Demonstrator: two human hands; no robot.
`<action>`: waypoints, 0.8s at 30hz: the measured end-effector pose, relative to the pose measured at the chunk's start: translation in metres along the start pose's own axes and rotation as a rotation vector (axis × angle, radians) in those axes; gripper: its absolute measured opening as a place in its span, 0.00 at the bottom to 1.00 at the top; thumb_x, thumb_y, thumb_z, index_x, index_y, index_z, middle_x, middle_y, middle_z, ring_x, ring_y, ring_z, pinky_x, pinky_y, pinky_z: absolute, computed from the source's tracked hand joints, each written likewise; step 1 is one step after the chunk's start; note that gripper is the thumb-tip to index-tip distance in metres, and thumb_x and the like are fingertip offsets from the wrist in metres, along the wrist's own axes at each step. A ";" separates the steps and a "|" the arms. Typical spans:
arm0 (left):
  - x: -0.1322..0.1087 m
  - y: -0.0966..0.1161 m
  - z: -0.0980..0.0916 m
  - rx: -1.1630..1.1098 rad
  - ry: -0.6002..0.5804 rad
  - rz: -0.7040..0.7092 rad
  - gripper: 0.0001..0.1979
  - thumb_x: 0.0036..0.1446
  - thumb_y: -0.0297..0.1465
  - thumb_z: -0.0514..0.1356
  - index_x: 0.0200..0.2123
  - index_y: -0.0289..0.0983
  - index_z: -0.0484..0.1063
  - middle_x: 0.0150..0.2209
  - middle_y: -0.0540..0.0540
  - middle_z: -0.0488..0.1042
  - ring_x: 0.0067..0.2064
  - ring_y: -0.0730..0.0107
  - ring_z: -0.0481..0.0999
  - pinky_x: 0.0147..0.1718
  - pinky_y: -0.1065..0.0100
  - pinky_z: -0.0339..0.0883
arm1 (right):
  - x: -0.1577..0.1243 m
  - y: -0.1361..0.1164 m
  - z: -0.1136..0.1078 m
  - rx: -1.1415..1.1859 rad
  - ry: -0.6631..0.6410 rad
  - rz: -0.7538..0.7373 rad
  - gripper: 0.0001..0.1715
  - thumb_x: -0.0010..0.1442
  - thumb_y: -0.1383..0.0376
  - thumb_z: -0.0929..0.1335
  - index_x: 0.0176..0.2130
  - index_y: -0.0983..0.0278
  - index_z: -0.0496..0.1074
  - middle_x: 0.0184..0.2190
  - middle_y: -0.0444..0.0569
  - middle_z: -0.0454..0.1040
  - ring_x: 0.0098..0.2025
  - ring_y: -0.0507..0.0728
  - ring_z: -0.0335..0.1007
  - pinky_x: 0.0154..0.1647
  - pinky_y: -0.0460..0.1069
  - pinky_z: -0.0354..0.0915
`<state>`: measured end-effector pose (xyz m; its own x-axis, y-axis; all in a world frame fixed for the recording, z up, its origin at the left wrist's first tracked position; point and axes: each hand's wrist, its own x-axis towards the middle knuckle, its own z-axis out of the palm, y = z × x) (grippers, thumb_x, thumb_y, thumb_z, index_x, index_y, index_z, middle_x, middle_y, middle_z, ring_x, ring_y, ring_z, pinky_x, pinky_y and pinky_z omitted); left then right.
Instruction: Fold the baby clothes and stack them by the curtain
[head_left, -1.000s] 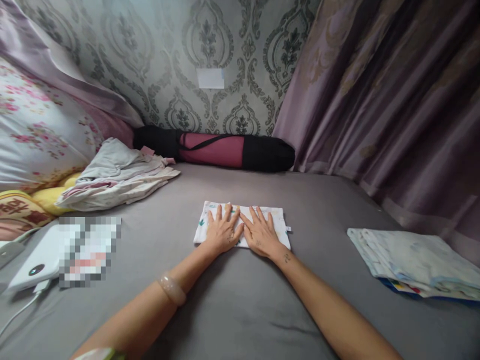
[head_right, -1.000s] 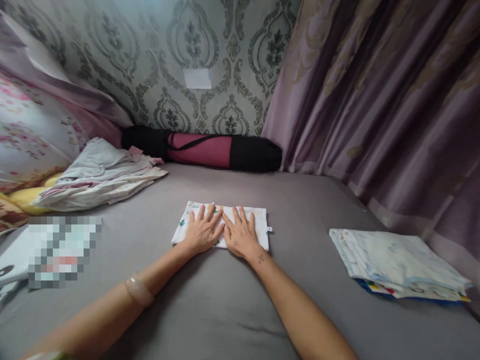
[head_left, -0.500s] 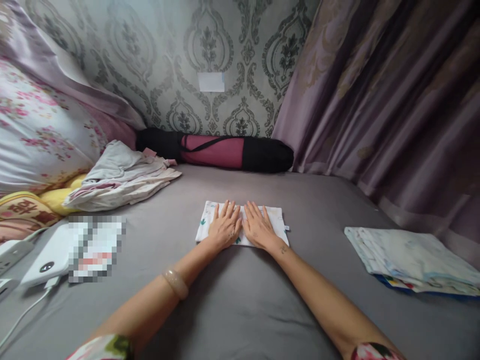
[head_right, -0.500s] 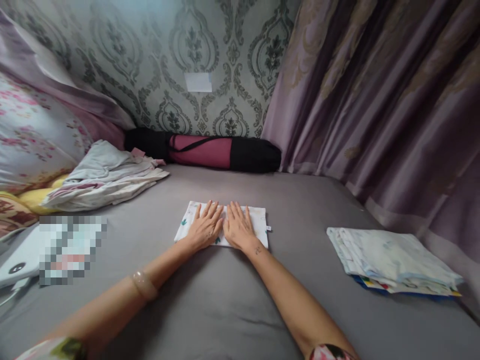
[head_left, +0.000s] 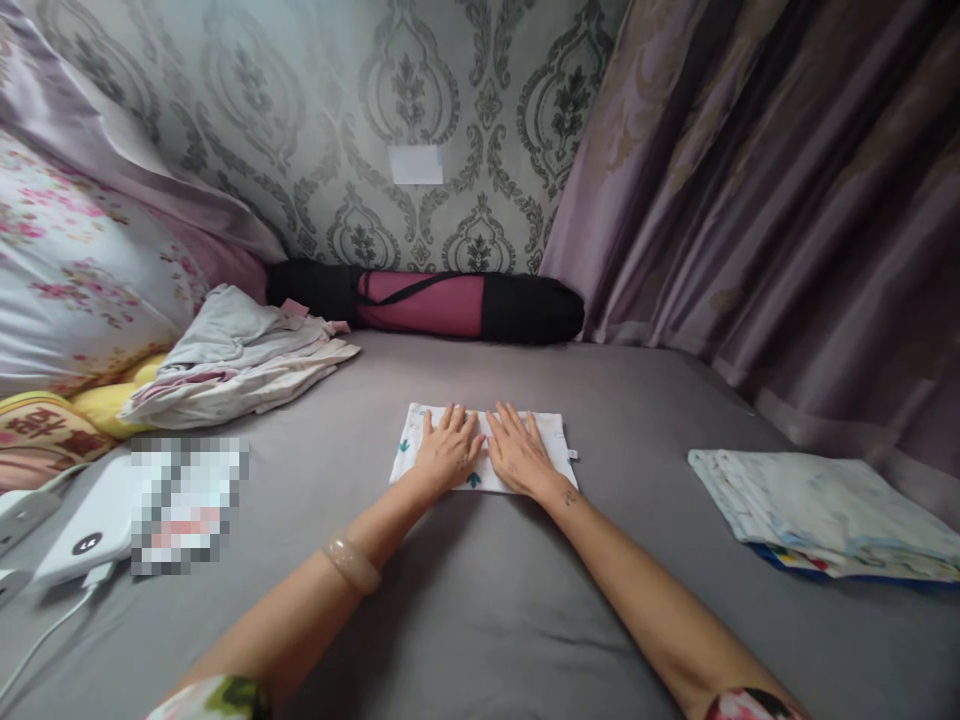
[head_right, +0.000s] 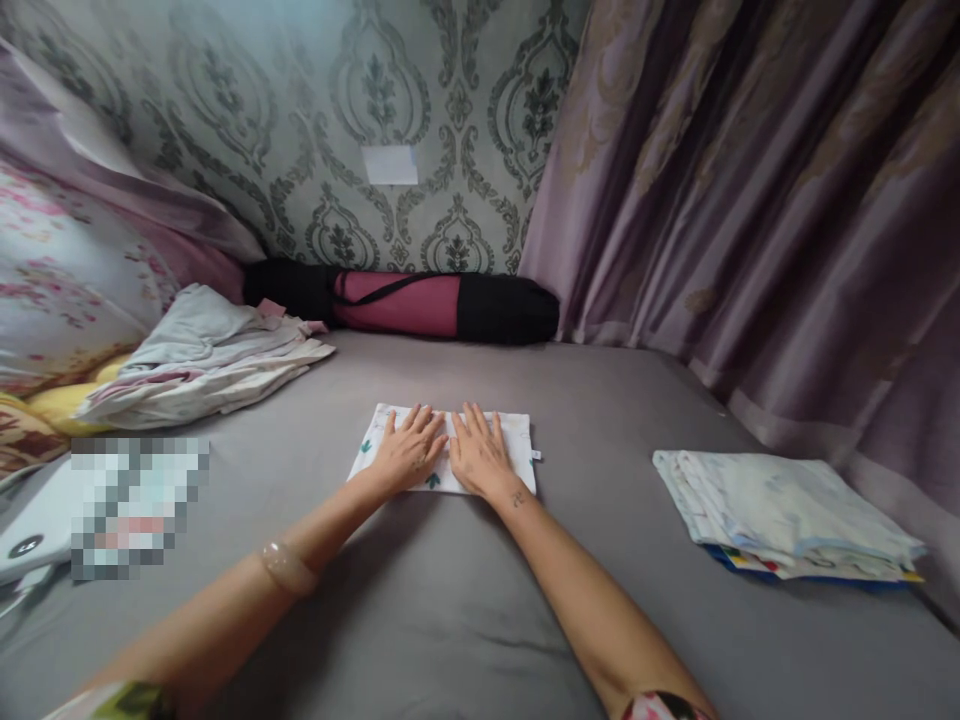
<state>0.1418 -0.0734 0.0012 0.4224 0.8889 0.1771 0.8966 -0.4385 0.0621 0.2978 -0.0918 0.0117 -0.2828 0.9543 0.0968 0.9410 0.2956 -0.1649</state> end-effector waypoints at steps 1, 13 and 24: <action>0.000 0.000 0.000 0.004 0.030 0.003 0.27 0.67 0.41 0.40 0.64 0.37 0.56 0.66 0.39 0.55 0.68 0.51 0.48 0.62 0.40 0.40 | -0.001 0.001 0.000 -0.012 0.025 0.010 0.31 0.67 0.61 0.53 0.66 0.66 0.53 0.69 0.54 0.47 0.70 0.60 0.37 0.67 0.60 0.33; -0.003 -0.001 0.007 -0.026 -0.053 0.006 0.28 0.67 0.43 0.39 0.66 0.39 0.52 0.68 0.40 0.51 0.68 0.50 0.47 0.61 0.40 0.44 | -0.004 0.005 0.005 -0.012 -0.013 0.044 0.31 0.68 0.59 0.53 0.66 0.62 0.53 0.68 0.52 0.48 0.70 0.60 0.37 0.67 0.60 0.35; -0.009 -0.025 0.017 0.034 0.024 -0.156 0.32 0.66 0.46 0.39 0.66 0.35 0.53 0.65 0.34 0.56 0.67 0.51 0.53 0.63 0.48 0.42 | -0.015 0.016 0.005 -0.018 -0.002 -0.004 0.31 0.69 0.57 0.52 0.66 0.62 0.53 0.69 0.50 0.48 0.70 0.60 0.36 0.67 0.61 0.34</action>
<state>0.1177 -0.0680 -0.0182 0.2743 0.9424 0.1916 0.9554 -0.2898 0.0575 0.3164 -0.1011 0.0028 -0.2872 0.9531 0.0951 0.9429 0.2988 -0.1473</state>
